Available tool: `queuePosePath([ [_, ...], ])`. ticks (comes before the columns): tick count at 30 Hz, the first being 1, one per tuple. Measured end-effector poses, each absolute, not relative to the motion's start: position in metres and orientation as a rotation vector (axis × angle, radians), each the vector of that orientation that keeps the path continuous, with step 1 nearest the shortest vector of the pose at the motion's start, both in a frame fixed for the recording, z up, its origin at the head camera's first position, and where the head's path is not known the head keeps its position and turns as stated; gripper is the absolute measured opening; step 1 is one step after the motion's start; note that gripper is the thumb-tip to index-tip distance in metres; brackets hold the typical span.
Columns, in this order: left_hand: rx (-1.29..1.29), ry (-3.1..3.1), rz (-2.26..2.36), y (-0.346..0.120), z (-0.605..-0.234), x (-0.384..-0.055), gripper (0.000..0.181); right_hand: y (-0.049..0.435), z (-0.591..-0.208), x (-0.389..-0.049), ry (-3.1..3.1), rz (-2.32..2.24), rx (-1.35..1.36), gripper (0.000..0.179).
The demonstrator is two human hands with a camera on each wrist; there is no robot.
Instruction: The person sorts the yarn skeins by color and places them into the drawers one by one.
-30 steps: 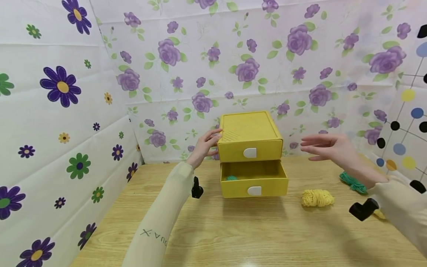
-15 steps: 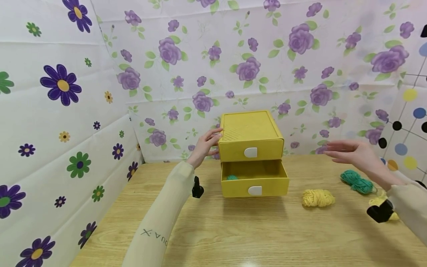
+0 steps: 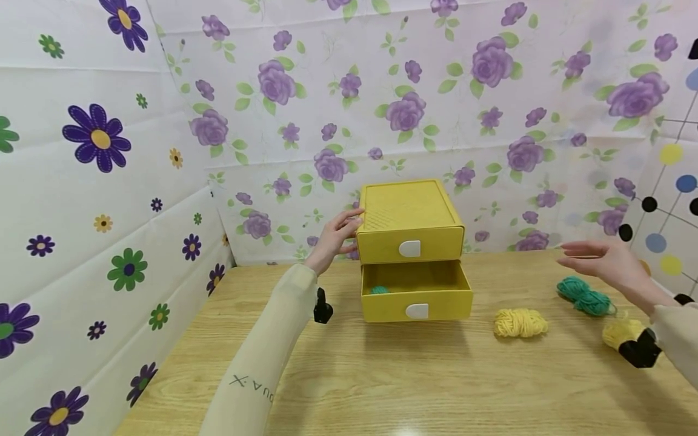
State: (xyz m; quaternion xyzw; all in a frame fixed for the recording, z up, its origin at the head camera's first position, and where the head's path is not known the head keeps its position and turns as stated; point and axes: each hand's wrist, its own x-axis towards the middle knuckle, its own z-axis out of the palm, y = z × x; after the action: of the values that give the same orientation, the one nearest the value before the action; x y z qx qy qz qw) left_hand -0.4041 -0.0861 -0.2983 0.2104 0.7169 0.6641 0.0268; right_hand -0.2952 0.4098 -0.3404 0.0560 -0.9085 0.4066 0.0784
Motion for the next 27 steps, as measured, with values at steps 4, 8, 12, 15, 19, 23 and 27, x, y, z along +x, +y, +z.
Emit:
queuePosePath([
  [4,0.651,2.215,2.057,-0.086,-0.298,-0.404,0.039,0.417,-0.351,-0.3,-2.714,1.224,0.086,0.065],
  [8,0.649,2.217,2.06,-0.086,-0.298,-0.404,0.039,0.424,-0.361,-0.302,-2.691,1.218,0.024,0.07],
  [12,0.649,2.217,2.054,-0.086,-0.298,-0.404,0.04,0.434,-0.371,-0.301,-2.692,1.182,-0.008,0.069],
  [15,0.649,2.219,2.053,-0.086,-0.299,-0.404,0.04,0.44,-0.378,-0.301,-2.698,1.147,-0.022,0.068],
  [19,0.648,2.222,2.058,-0.087,-0.299,-0.404,0.039,0.447,-0.385,-0.301,-2.709,1.112,-0.048,0.068],
  [23,0.648,2.226,2.055,-0.087,-0.299,-0.404,0.039,0.452,-0.391,-0.299,-2.713,1.111,-0.059,0.067],
  [27,0.641,2.226,2.053,-0.086,-0.298,-0.404,0.039,0.457,-0.397,-0.299,-2.713,1.115,-0.062,0.067],
])
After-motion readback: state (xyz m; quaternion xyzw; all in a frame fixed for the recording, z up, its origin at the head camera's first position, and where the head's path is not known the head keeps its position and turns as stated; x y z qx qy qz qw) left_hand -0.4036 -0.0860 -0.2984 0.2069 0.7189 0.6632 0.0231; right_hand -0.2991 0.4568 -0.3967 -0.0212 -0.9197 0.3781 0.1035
